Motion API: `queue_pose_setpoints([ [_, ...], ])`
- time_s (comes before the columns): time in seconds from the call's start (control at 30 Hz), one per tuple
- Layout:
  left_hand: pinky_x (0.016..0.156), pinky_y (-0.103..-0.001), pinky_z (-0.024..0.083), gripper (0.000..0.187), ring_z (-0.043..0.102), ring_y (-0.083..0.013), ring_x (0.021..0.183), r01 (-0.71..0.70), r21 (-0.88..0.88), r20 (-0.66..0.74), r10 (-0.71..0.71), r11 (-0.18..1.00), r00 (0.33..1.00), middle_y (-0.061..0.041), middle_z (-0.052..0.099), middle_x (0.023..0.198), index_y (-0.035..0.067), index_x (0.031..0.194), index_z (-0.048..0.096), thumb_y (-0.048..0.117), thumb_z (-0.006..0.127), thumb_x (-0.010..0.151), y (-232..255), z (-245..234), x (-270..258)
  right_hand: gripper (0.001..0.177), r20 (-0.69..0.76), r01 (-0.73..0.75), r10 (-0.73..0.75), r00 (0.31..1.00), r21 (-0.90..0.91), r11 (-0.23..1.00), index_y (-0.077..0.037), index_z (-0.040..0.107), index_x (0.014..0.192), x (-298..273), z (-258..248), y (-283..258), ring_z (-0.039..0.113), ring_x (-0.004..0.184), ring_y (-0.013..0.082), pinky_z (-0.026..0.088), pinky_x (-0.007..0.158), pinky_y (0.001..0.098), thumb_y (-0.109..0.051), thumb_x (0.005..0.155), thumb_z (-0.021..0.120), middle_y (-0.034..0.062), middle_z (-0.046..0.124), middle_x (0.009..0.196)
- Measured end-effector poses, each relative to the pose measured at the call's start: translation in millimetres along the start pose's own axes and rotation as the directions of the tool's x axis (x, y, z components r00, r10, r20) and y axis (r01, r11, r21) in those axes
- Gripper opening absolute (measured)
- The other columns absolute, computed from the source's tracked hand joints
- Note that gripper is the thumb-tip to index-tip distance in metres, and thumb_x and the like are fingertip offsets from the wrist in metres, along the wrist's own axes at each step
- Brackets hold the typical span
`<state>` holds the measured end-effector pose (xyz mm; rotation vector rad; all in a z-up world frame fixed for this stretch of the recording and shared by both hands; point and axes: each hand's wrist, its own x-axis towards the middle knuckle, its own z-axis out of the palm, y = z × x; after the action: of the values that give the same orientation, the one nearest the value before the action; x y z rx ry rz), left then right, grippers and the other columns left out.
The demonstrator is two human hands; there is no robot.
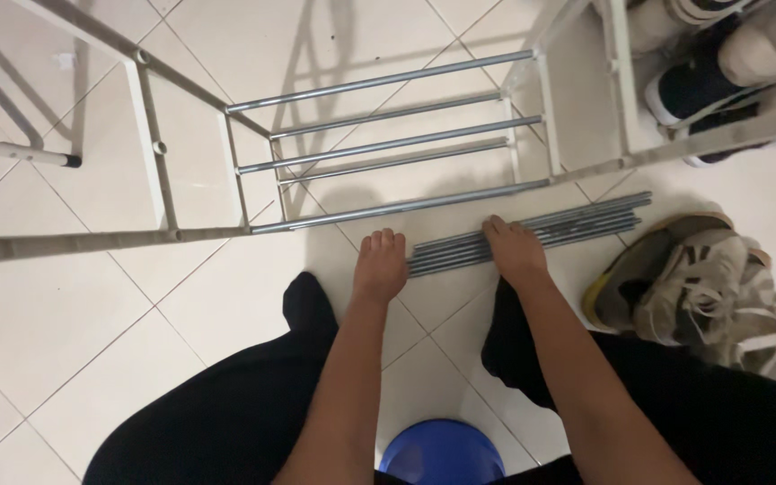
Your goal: The person assembles a metal shoe rack by inserting horizontal metal rods into the side frames. They pick up rods from the floor and fit them into slots on both sides of the rack, working from the bottom upward.
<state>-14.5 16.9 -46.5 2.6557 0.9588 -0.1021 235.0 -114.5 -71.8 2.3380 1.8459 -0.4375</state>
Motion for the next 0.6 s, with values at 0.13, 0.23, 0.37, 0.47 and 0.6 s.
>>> queue_pose_setpoints([
  [0.13,0.094,-0.045,0.046,0.031,0.058,-0.0329,0.107,0.054,-0.037,0.005,-0.054,0.998,0.999,-0.017,0.062,0.111,0.003,0.106,0.061,0.015,0.067,0.079,-4,8,10,0.042,0.094,-0.017,0.022,0.995,-0.054,0.998,-0.013,0.059,0.132,11,2,3,0.060,0.113,0.0318,0.051,0.093,0.0455,-0.008,0.091,0.056,0.0106,0.059,0.125],
  [0.23,0.094,-0.044,0.047,0.024,0.059,-0.0315,0.108,0.067,-0.024,0.022,-0.066,0.997,0.998,-0.015,0.063,0.112,0.004,0.108,0.062,0.013,0.064,0.085,-7,15,14,0.033,0.165,-0.046,0.053,0.985,-0.049,0.998,-0.015,0.061,0.127,12,3,4,0.059,0.117,0.0297,0.050,0.099,0.0429,-0.011,0.096,0.054,0.0111,0.060,0.122],
  [0.37,0.093,-0.045,0.047,0.028,0.060,-0.0319,0.108,0.086,-0.061,0.130,-0.078,0.994,0.988,-0.014,0.063,0.111,0.006,0.108,0.062,0.015,0.066,0.083,-6,21,11,0.026,0.013,0.018,-0.017,1.000,-0.038,0.999,-0.013,0.063,0.115,9,9,9,0.058,0.118,0.0293,0.047,0.103,0.0433,-0.011,0.091,0.055,0.0093,0.062,0.118],
  [0.47,0.092,-0.046,0.048,0.029,0.060,-0.0328,0.109,0.074,-0.080,0.200,-0.057,0.994,0.978,-0.015,0.063,0.113,0.005,0.113,0.061,0.016,0.065,0.086,-6,17,4,0.026,-0.043,0.096,-0.100,0.994,-0.089,0.991,-0.011,0.064,0.112,6,7,9,0.058,0.114,0.0299,0.044,0.106,0.0466,-0.009,0.087,0.057,0.0090,0.063,0.113],
  [0.6,0.098,-0.047,0.047,0.035,0.058,-0.0334,0.115,0.084,-0.083,0.185,-0.068,0.993,0.980,-0.016,0.062,0.119,0.004,0.115,0.060,0.019,0.067,0.085,-7,3,-6,0.032,0.002,0.190,-0.193,0.981,-0.177,0.966,-0.013,0.062,0.118,-8,-17,0,0.059,0.112,0.0313,0.046,0.109,0.0438,-0.007,0.087,0.058,0.0089,0.062,0.112],
])
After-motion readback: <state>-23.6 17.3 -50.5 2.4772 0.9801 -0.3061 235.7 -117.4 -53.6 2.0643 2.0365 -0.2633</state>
